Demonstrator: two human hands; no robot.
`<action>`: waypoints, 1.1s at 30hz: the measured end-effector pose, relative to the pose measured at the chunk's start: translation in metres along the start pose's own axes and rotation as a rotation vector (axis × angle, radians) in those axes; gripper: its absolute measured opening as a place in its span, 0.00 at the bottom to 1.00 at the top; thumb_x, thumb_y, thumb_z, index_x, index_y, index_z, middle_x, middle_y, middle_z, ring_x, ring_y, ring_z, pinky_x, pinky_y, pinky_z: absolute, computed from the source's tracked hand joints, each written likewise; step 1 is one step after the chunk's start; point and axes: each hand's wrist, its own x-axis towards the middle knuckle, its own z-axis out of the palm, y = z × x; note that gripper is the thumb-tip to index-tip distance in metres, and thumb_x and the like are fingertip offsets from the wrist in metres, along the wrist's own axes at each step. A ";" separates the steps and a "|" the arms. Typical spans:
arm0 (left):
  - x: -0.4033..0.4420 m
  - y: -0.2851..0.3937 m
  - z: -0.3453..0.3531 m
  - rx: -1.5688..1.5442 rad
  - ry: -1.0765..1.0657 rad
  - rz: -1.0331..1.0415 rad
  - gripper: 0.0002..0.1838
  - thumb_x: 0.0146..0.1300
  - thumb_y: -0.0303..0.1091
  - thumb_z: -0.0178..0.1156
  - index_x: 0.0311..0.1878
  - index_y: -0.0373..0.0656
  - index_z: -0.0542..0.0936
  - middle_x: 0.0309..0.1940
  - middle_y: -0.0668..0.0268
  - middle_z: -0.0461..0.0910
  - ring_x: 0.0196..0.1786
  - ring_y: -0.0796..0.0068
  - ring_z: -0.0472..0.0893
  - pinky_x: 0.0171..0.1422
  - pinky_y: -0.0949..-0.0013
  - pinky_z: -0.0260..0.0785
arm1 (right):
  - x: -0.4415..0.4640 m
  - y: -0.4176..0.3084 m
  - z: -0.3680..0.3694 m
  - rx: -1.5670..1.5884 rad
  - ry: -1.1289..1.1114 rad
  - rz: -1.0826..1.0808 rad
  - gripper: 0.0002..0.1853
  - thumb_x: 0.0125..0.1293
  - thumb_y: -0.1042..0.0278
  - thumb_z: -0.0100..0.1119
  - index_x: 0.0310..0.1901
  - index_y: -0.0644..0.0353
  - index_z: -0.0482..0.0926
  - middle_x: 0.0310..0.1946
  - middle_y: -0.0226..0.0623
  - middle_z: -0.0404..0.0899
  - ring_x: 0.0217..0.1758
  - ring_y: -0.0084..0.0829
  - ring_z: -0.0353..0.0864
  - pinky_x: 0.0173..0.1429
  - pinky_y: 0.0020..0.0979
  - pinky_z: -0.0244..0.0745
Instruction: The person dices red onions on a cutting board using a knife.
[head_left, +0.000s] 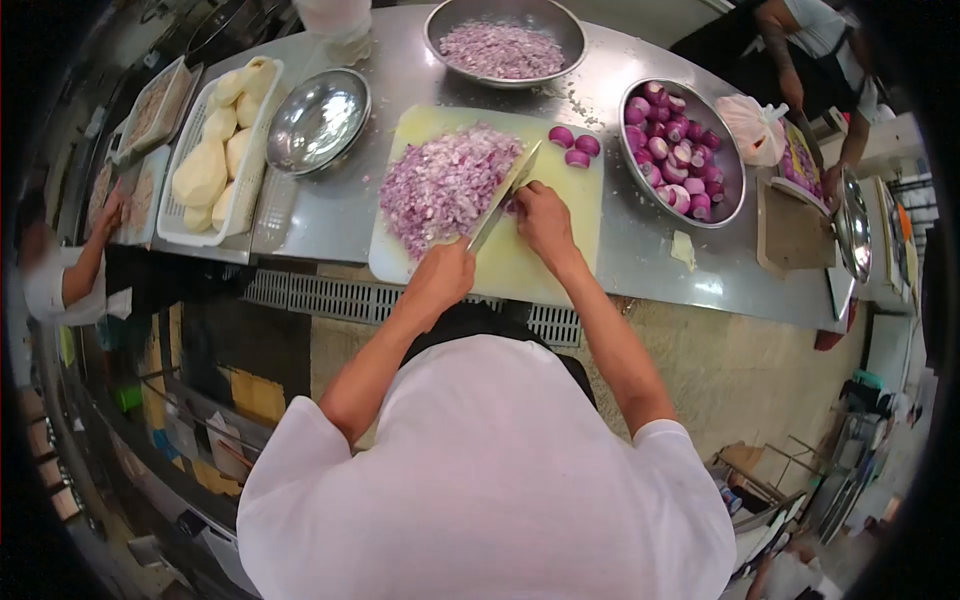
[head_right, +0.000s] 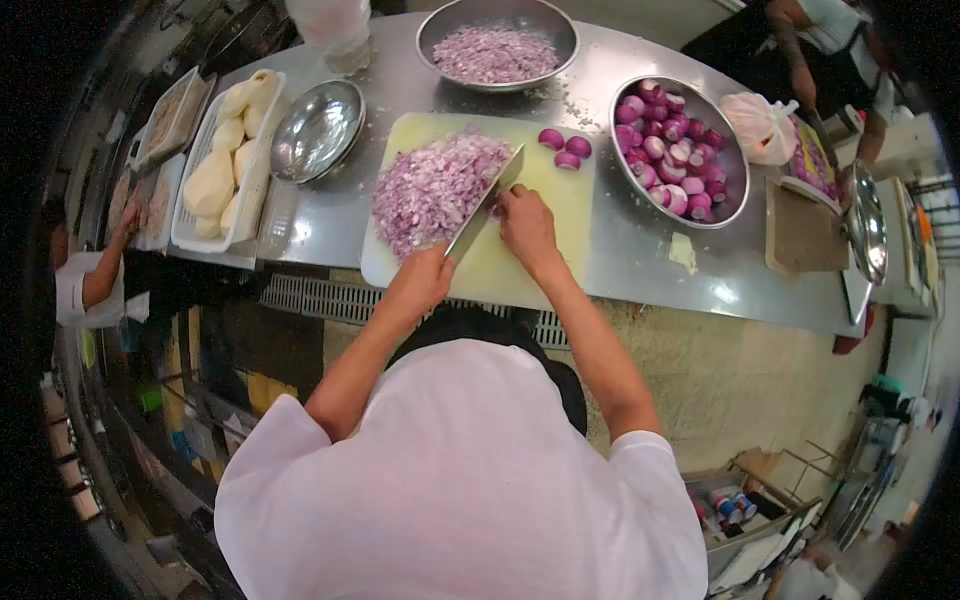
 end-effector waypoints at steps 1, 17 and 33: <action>-0.006 0.009 -0.011 -0.040 -0.043 -0.049 0.12 0.68 0.31 0.52 0.41 0.29 0.76 0.28 0.38 0.78 0.37 0.35 0.80 0.42 0.44 0.70 | -0.002 0.002 -0.001 -0.005 0.007 0.014 0.09 0.59 0.76 0.56 0.41 0.60 0.82 0.38 0.43 0.77 0.45 0.49 0.78 0.48 0.46 0.76; 0.004 0.008 0.003 -0.108 -0.029 -0.064 0.13 0.70 0.34 0.52 0.39 0.31 0.75 0.23 0.48 0.77 0.28 0.49 0.80 0.35 0.51 0.70 | -0.009 0.002 -0.001 0.078 0.095 -0.034 0.05 0.59 0.77 0.57 0.37 0.60 0.80 0.36 0.42 0.77 0.43 0.48 0.78 0.46 0.46 0.76; 0.029 0.026 0.001 -0.211 -0.152 -0.177 0.13 0.73 0.35 0.50 0.36 0.33 0.74 0.14 0.58 0.72 0.14 0.66 0.76 0.21 0.60 0.68 | -0.012 0.005 0.004 0.090 0.108 -0.023 0.07 0.57 0.78 0.58 0.38 0.61 0.78 0.37 0.43 0.77 0.45 0.48 0.77 0.47 0.46 0.76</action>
